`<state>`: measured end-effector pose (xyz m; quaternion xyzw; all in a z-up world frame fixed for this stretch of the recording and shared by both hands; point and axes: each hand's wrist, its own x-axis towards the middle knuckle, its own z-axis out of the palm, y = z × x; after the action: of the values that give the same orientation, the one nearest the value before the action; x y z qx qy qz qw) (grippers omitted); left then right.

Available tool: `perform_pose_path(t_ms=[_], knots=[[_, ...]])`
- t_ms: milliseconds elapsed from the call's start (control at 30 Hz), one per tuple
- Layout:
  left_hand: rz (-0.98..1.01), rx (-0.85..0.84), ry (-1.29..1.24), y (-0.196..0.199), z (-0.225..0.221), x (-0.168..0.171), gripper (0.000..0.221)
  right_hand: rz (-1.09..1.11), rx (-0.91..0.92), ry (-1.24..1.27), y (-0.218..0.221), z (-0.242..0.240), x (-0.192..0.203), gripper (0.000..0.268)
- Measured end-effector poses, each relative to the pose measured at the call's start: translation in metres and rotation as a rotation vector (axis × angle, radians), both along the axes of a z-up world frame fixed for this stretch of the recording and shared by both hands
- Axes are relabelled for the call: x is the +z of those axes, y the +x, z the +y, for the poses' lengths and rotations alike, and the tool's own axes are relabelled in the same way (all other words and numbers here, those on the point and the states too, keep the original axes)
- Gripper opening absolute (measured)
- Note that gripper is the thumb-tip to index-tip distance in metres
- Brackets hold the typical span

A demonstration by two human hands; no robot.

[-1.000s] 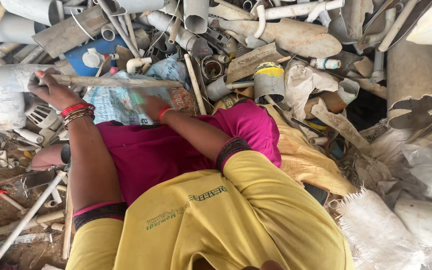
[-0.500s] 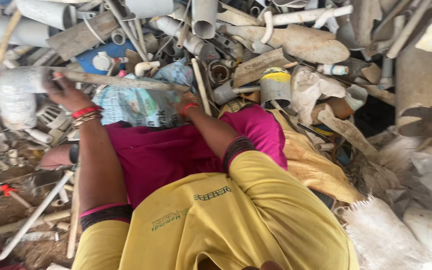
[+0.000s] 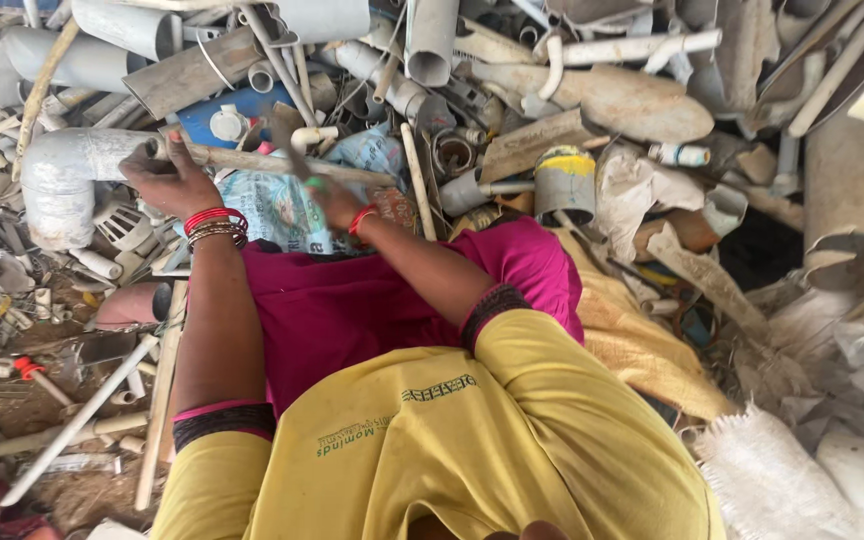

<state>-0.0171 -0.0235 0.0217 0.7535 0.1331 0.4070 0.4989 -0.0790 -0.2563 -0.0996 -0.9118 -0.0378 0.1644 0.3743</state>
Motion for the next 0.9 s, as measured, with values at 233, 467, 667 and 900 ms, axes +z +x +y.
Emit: perform_pose_path(t_ms=[233,467,667,900], knots=[[-0.033,-0.051,0.023,-0.007,-0.014,0.013,0.046,0.087,-0.1,-0.038,-0.001,-0.047,0.017,0.069],[-0.045,-0.074,-0.022,-0.025,-0.022,0.02,0.049,0.054,-0.072,0.027,-0.002,-0.038,0.023,0.072],[-0.088,-0.179,-0.098,-0.03,-0.032,0.03,0.044,-0.037,-0.102,-0.02,-0.012,-0.023,0.026,0.063],[-0.063,-0.126,0.009,-0.035,-0.038,0.044,0.043,0.076,-0.058,-0.057,-0.03,-0.022,0.075,0.066]])
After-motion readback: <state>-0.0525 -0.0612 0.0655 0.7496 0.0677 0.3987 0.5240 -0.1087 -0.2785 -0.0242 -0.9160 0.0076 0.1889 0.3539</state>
